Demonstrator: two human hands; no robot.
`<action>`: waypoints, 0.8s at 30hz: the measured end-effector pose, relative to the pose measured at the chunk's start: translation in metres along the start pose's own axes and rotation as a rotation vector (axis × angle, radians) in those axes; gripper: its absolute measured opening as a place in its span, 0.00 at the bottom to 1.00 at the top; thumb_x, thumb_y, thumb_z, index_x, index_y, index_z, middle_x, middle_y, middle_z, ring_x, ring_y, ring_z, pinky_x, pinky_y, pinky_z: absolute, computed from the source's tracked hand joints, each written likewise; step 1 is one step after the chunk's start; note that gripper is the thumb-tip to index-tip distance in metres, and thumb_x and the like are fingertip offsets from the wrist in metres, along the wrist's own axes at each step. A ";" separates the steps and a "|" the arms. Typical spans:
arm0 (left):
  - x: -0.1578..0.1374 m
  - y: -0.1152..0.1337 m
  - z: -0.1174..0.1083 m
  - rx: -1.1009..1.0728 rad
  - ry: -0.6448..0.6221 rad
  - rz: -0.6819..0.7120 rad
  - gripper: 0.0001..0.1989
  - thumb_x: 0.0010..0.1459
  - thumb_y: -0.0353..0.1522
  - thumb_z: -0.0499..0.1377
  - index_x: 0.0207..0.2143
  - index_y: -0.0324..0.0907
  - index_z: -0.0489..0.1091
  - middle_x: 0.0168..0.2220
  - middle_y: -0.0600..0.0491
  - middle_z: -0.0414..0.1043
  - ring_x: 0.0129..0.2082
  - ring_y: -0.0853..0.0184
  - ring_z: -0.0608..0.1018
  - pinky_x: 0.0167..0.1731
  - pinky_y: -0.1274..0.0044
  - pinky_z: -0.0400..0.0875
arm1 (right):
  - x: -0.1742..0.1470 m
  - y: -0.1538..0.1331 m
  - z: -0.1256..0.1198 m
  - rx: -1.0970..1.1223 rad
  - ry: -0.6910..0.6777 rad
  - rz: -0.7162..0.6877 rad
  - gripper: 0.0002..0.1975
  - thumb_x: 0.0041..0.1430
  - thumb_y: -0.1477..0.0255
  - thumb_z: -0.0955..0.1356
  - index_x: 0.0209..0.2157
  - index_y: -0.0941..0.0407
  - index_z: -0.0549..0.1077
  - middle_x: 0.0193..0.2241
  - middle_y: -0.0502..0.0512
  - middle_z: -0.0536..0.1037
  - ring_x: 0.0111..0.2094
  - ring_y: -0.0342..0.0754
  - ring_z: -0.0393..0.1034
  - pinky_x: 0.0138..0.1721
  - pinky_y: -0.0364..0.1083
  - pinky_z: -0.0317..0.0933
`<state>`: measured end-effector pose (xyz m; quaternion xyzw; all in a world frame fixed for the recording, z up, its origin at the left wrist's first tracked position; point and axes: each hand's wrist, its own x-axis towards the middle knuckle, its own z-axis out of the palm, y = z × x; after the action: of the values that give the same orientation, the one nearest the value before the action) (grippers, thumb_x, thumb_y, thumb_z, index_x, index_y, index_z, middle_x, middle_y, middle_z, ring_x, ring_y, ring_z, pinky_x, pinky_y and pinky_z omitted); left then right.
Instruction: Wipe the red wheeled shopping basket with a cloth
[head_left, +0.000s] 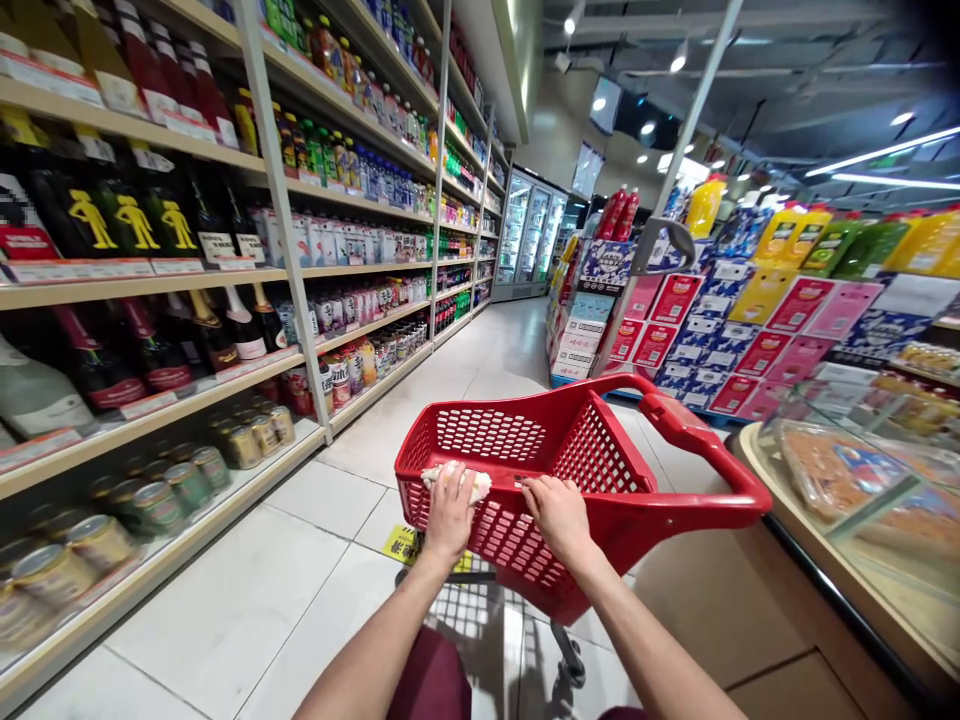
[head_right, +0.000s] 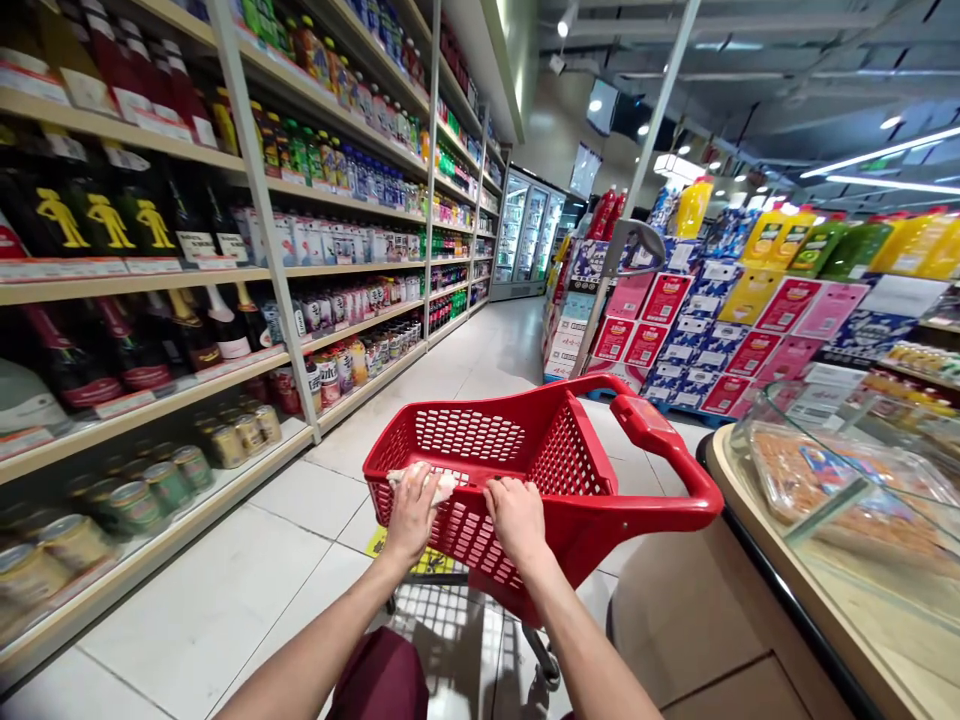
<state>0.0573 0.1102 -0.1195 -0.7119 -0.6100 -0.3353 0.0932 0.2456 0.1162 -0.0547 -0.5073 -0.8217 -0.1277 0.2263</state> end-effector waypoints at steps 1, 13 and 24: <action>-0.002 -0.006 -0.002 -0.005 -0.001 0.047 0.27 0.50 0.22 0.45 0.54 0.42 0.57 0.57 0.49 0.56 0.59 0.58 0.52 0.55 0.61 0.53 | -0.004 0.002 0.000 0.022 0.023 -0.019 0.15 0.62 0.69 0.56 0.35 0.53 0.73 0.28 0.53 0.75 0.32 0.45 0.65 0.38 0.46 0.47; 0.004 0.021 -0.003 -0.060 -0.003 0.273 0.19 0.54 0.28 0.47 0.49 0.41 0.63 0.52 0.48 0.63 0.55 0.60 0.59 0.54 0.64 0.54 | -0.030 0.019 -0.007 0.109 0.122 -0.022 0.11 0.58 0.75 0.59 0.36 0.56 0.72 0.32 0.54 0.74 0.34 0.45 0.64 0.43 0.46 0.47; 0.020 0.011 -0.022 0.015 0.067 -0.061 0.18 0.59 0.34 0.42 0.30 0.45 0.71 0.40 0.50 0.69 0.45 0.62 0.66 0.49 0.63 0.58 | -0.034 0.028 -0.006 0.093 0.176 -0.021 0.11 0.55 0.77 0.61 0.36 0.56 0.72 0.32 0.53 0.75 0.34 0.45 0.64 0.43 0.47 0.48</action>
<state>0.0602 0.1114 -0.0878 -0.6807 -0.6304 -0.3570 0.1085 0.2853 0.0997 -0.0667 -0.4745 -0.8088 -0.1361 0.3196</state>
